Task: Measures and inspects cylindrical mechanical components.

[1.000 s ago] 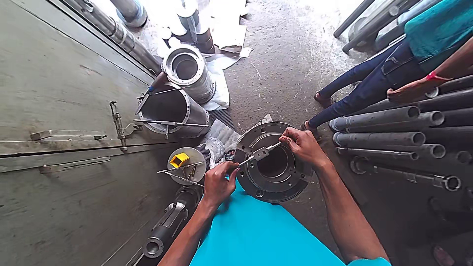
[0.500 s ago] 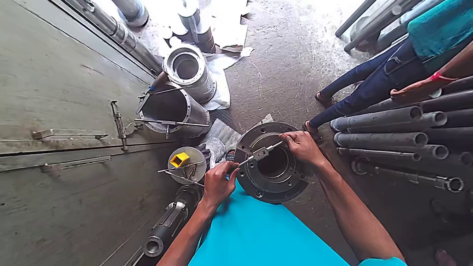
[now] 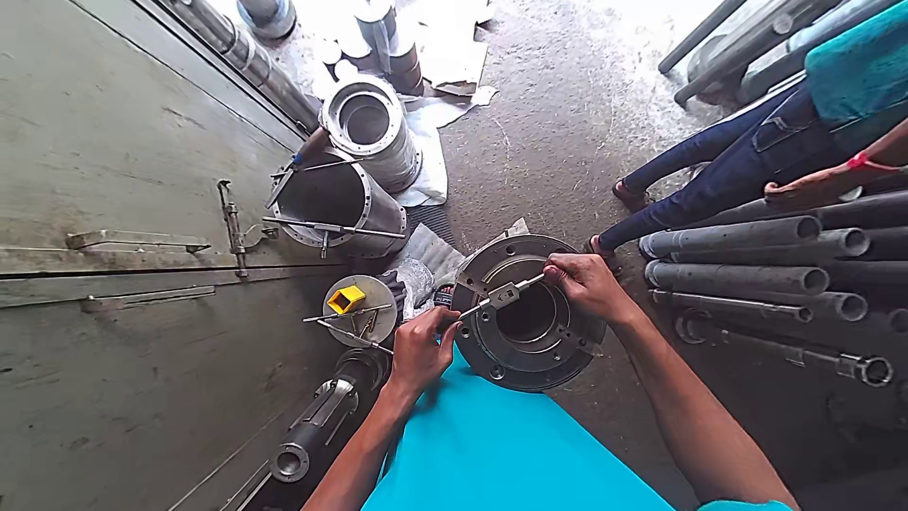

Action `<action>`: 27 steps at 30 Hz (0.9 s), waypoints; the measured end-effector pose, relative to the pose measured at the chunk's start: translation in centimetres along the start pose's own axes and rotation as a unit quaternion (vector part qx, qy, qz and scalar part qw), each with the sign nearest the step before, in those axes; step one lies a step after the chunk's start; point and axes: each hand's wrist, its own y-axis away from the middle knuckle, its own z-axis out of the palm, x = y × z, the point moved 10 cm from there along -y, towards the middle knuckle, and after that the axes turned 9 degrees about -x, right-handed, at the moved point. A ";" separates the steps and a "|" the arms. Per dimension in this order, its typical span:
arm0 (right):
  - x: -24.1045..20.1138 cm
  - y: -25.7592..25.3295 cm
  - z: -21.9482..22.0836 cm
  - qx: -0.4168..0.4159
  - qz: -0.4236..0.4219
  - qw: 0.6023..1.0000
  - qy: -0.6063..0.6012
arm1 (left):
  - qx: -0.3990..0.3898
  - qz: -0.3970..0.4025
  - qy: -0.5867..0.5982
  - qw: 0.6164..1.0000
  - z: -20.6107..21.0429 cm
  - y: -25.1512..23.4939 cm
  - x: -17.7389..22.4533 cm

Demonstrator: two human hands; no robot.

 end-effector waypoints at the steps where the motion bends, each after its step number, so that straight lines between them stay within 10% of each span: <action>1: 0.4 0.0 0.0 0.003 0.024 1.000 -0.012 | 0.001 0.000 -0.005 1.000 0.1 0.0 0.1; 8: 3.4 -1.7 0.7 -0.072 0.185 0.977 -0.079 | 0.013 0.010 -0.007 1.000 0.4 0.6 0.5; 17: -0.4 -0.2 -1.0 0.008 -0.063 0.998 0.020 | 0.019 -0.005 0.022 1.000 0.3 0.8 0.0; 27: 0.3 -1.0 -1.2 0.014 0.020 1.000 -0.003 | 0.029 -0.004 0.029 0.999 0.5 1.3 0.4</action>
